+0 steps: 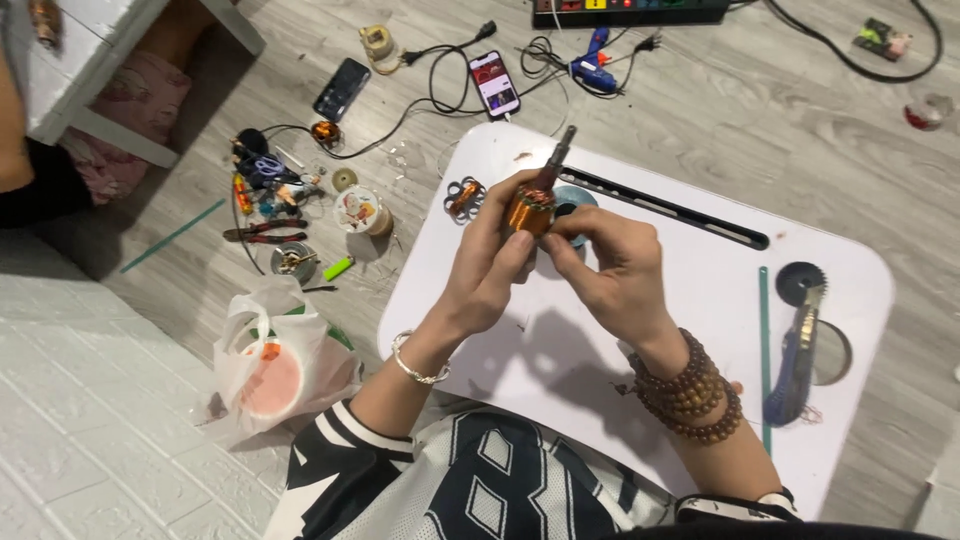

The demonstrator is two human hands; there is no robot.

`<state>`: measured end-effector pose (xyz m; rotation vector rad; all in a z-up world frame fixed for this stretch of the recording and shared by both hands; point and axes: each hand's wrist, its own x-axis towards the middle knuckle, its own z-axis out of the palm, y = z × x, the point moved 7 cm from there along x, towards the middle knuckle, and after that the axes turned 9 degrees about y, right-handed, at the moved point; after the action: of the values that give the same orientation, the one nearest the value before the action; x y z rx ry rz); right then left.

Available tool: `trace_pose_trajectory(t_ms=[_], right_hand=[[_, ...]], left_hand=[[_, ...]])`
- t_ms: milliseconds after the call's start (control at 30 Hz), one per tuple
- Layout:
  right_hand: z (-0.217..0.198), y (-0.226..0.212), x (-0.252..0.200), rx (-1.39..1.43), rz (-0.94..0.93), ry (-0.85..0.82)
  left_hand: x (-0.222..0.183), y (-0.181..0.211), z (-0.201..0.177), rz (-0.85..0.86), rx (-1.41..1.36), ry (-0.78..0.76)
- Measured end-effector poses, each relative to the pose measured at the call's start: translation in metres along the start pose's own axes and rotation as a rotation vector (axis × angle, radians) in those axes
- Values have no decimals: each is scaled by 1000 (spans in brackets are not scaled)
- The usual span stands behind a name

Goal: Manually winding copper wire onto the armature of an electric motor.

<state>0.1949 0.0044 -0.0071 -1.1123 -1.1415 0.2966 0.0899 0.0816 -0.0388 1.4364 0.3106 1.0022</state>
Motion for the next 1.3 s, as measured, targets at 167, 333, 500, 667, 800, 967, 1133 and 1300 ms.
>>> trace_pose_trajectory(t_ms=[167, 333, 500, 667, 800, 967, 1133, 1300], right_hand=[[5, 3, 0, -9, 53, -85], [-14, 37, 12, -254, 21, -197], [4, 58, 22, -572, 37, -561], [-37, 100, 10, -1053, 320, -741], [-74, 76, -2, -1147, 433, -767], [-111, 50, -12, -1358, 511, -756], [-145, 63, -31, -1470, 446, -704], [-153, 54, -31, -1510, 485, -683]], left_hand=[[-7, 0, -8, 10, 44, 2], [-10, 6, -22, 45, -11, 32], [6, 14, -36, 130, -85, 74], [16, 33, -35, 154, -51, 36], [29, 17, -21, 139, -58, 3], [44, 5, 1, 126, -62, -45], [52, 10, 7, 123, -91, -81], [62, 30, -12, 204, -41, -48]])
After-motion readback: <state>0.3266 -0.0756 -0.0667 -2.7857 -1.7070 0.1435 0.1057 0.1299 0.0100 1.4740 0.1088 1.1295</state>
